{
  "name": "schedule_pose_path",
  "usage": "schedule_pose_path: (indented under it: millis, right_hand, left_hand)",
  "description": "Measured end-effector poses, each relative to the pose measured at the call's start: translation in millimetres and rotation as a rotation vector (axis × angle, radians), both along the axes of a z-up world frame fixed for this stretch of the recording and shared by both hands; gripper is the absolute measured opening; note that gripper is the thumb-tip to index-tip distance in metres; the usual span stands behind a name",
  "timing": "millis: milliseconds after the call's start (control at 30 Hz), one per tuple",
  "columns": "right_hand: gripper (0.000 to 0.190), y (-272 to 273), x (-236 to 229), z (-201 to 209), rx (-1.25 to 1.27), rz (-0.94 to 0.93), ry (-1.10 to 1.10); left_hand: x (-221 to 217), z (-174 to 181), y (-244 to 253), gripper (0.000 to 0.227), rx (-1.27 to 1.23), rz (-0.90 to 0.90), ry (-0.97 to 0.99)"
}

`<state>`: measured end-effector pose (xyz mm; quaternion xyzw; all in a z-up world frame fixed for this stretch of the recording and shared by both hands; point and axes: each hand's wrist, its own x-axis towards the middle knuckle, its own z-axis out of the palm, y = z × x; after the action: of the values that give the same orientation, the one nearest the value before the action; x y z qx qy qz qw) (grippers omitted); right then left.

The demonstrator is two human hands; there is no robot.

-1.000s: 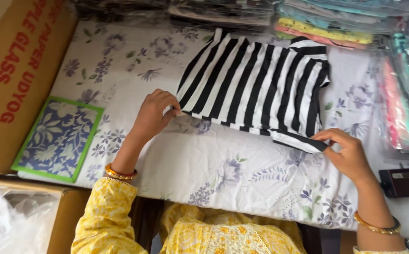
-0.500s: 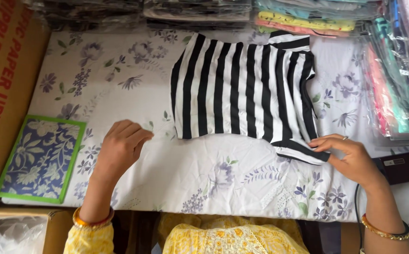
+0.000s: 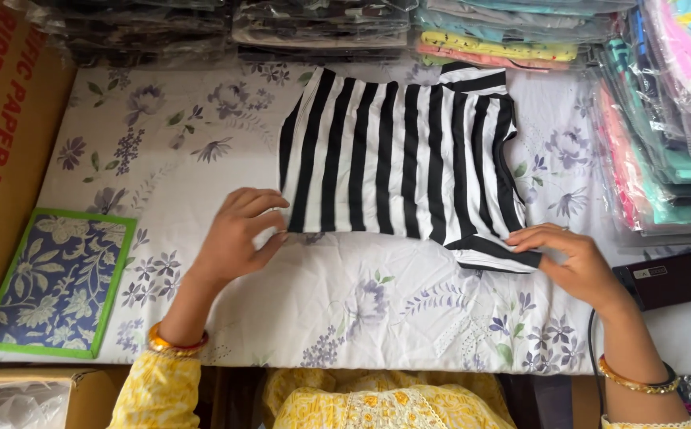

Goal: Fold a striped top, place it into a plastic sleeve, and stack it with other packaged garments.

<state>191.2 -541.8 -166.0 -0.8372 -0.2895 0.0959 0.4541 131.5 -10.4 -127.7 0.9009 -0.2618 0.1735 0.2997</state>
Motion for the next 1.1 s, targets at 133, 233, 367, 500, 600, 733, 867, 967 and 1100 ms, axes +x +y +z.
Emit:
schedule_pose_path:
  millis: [133, 233, 367, 500, 600, 733, 867, 967, 1100]
  right_hand:
    - [0.036, -15.0, -4.3, 0.3, 0.122, -0.029, 0.098]
    - [0.042, -27.5, -4.8, -13.5, 0.064, -0.015, 0.237]
    - [0.028, -29.1, 0.9, -34.8, -0.224, 0.0, 0.313]
    - [0.024, -11.6, 26.9, -41.4, -0.25, -0.185, 0.386]
    - [0.023, 4.5, 40.2, -14.4, -0.323, -0.321, 0.318]
    - [0.04, 1.0, 78.4, 14.1, -0.41, -0.148, 0.05]
    - [0.032, 29.2, 138.1, 0.3, -0.265, -0.306, -0.103]
    - [0.039, 47.1, 194.1, -39.9, -0.237, -0.287, -0.288]
    - [0.051, 88.0, 205.3, -48.0, -0.41, -0.523, -0.564]
  left_hand:
    - [-17.1, 15.5, 17.3, 0.015, -0.033, -0.033, -0.011]
    - [-31.4, -0.3, 34.0, 0.009, -0.14, -0.063, 0.301]
    - [-33.7, -11.1, 36.1, 0.01, -0.108, -0.01, 0.473]
    - [-12.9, -22.0, 35.9, 0.014, 0.001, 0.193, 0.681]
    - [6.4, -7.1, 26.4, 0.02, 0.181, 0.312, 0.758]
    - [48.6, -6.3, 26.7, 0.027, 0.282, 0.345, 0.692]
    - [119.7, -43.9, 24.8, 0.025, 0.162, 0.336, 0.359]
    - [167.4, -70.9, 11.6, 0.036, 0.139, 0.457, 0.071]
    - [180.7, -84.0, -7.1, 0.036, 0.074, 0.543, 0.069]
